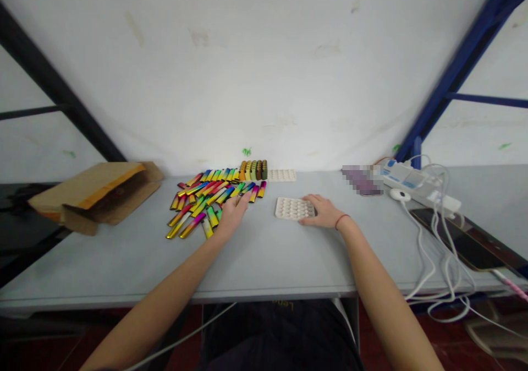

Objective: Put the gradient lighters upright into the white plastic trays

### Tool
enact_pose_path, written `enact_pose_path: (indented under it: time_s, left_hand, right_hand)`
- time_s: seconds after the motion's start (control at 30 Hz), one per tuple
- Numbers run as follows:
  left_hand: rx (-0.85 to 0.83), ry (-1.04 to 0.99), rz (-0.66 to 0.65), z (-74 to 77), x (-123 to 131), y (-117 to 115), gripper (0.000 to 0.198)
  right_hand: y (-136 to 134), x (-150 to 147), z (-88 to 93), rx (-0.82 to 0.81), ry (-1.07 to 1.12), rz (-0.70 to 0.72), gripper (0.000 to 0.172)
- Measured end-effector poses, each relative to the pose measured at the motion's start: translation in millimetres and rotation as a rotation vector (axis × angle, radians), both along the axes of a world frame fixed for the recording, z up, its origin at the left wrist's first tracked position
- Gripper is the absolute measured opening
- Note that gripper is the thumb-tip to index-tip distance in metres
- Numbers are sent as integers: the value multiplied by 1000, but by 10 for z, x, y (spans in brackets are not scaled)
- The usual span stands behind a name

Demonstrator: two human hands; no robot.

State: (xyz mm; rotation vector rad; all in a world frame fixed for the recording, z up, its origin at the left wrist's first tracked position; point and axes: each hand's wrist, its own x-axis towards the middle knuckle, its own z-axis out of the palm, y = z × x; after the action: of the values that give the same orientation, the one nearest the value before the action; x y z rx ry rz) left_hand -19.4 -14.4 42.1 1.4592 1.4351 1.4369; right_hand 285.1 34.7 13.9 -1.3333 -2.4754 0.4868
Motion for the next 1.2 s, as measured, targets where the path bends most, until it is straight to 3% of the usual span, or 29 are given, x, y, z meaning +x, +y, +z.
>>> enact_pose_path:
  time_s: [0.17, 0.43, 0.7, 0.93, 1.2]
  left_hand:
    - [-14, 126, 55, 37, 23, -26, 46]
    - [-10, 157, 122, 72, 53, -49, 47]
    - [-17, 145, 100, 28, 73, -50, 49]
    - [-2, 167, 81, -30, 73, -37, 46]
    - [-65, 173, 122, -4, 34, 3, 46]
  right_hand:
    - [13, 9, -15, -4, -2, 4, 70]
    - [19, 9, -38, 28, 11, -5, 67]
    - [-11, -19, 4, 16, 1, -9, 68]
    - [-81, -170, 37, 54, -123, -106, 71]
    - [-48, -218, -31, 104, -39, -11, 66]
